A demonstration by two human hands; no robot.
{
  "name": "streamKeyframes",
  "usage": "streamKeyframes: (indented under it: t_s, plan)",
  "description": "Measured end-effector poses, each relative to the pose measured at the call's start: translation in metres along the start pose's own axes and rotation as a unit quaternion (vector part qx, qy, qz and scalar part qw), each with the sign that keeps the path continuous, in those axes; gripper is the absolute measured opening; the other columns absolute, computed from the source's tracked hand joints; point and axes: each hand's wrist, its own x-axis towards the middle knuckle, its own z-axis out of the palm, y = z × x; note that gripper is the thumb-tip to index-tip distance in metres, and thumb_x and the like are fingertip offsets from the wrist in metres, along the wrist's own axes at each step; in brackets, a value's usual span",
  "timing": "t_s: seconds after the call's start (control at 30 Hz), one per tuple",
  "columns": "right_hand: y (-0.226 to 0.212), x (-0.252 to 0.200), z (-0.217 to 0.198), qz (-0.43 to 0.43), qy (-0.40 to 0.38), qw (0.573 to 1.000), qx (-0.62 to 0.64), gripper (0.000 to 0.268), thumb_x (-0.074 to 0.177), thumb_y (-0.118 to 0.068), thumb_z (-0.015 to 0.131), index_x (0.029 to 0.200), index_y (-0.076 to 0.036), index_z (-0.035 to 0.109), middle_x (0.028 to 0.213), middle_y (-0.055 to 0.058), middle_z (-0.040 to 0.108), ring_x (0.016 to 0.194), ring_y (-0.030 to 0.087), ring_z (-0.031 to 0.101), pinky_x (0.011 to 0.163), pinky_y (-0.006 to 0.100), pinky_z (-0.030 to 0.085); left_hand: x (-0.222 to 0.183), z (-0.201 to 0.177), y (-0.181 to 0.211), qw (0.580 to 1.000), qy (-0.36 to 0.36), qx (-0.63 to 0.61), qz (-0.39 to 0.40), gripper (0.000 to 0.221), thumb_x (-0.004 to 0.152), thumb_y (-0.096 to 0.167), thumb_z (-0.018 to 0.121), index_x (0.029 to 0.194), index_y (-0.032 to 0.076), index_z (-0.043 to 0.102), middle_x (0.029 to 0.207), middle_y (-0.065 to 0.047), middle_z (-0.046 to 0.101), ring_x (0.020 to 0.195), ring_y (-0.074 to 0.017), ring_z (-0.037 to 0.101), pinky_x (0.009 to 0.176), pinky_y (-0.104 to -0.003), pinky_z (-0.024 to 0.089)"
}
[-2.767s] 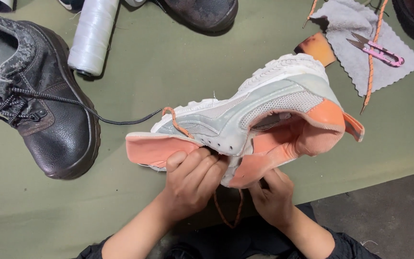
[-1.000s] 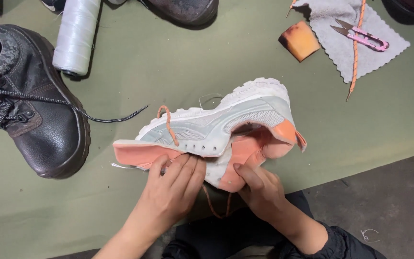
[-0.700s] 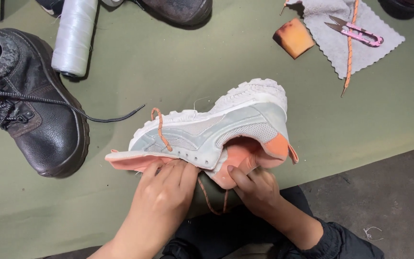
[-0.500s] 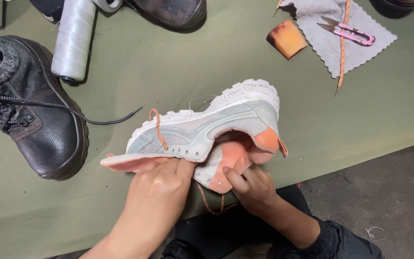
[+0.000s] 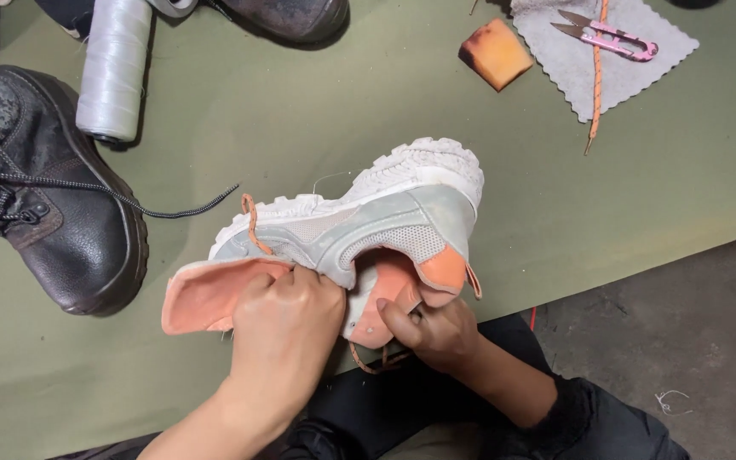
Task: Hand-sewing a sneaker using an awl and thread to repair or assemble it.
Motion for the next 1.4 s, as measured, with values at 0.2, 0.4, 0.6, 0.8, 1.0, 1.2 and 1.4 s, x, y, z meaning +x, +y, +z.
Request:
streamKeyframes:
  t_s: [0.2,0.4,0.6,0.8,1.0,1.2,1.4]
  plan:
    - [0.000,0.001,-0.001,-0.004,-0.008,1.000,-0.016,0.038,0.096,-0.008,0.068,0.129,-0.024,0.060,0.068,-0.002,0.042,0.050,0.017,0.040,0.039,0.033,0.032,0.013,-0.001,-0.003,0.999,-0.037,-0.005,0.040,0.031,0.047,0.003,0.065,0.046,0.031,0.051,0.043,0.003,0.049,0.042,-0.0155,0.044,0.051,-0.032,0.031]
    - [0.000,0.012,-0.004,-0.005,0.004,1.000,-0.015,0.038,0.098,-0.007,0.066,0.130,-0.026,0.060,0.070,-0.003,0.042,0.051,0.016,0.039,0.043,0.033,0.037,0.016,0.003,-0.009,0.994,-0.090,0.007,0.066,0.034,0.049,-0.001,0.065,0.046,0.029,0.049,0.043,0.004,0.048,0.042,-0.0160,0.042,0.054,-0.034,0.028]
    - [0.002,0.035,-0.004,-0.004,0.078,0.995,0.070,0.048,0.097,-0.001,0.034,0.124,-0.022,0.068,0.076,0.009,0.049,0.055,0.025,0.042,0.053,0.035,0.049,0.023,-0.021,0.003,0.996,-0.082,-0.014,0.034,0.027,0.065,-0.003,0.069,0.058,0.023,0.065,0.050,0.004,0.058,0.052,-0.0190,0.061,0.070,-0.042,0.037]
    - [-0.003,0.032,-0.001,0.034,0.058,0.994,0.086,0.049,0.100,-0.001,0.031,0.127,-0.021,0.066,0.070,0.009,0.047,0.051,0.026,0.044,0.049,0.035,0.049,0.038,-0.001,-0.003,0.992,-0.110,0.009,0.065,0.031,0.072,0.000,0.066,0.060,0.029,0.066,0.053,0.010,0.059,0.054,-0.0148,0.063,0.069,-0.042,0.037]
    - [-0.004,0.039,-0.003,0.035,0.068,0.995,0.069,0.045,0.103,-0.005,0.025,0.123,-0.019,0.064,0.072,0.007,0.046,0.052,0.021,0.044,0.051,0.028,0.048,0.031,0.021,-0.026,0.994,-0.056,-0.028,0.091,0.025,0.070,0.003,0.065,0.057,0.025,0.065,0.052,0.009,0.056,0.054,-0.0160,0.061,0.065,-0.038,0.037]
    - [-0.004,0.037,-0.004,0.035,0.068,0.995,0.066,0.043,0.105,-0.006,0.028,0.125,-0.019,0.063,0.071,0.007,0.047,0.050,0.022,0.043,0.049,0.028,0.047,0.023,0.022,-0.031,0.992,-0.051,-0.038,0.104,0.025,0.072,0.002,0.062,0.062,0.025,0.066,0.056,0.011,0.055,0.061,-0.0145,0.063,0.066,-0.036,0.037]
    - [-0.002,0.033,0.001,0.034,0.074,0.996,0.042,0.026,0.102,-0.008,0.048,0.122,-0.018,0.062,0.070,0.007,0.044,0.049,0.021,0.039,0.047,0.028,0.045,0.020,0.020,-0.028,0.989,0.038,-0.088,0.111,0.020,0.073,0.004,0.065,0.063,0.020,0.061,0.053,0.004,0.051,0.050,-0.0175,0.058,0.059,-0.035,0.031]
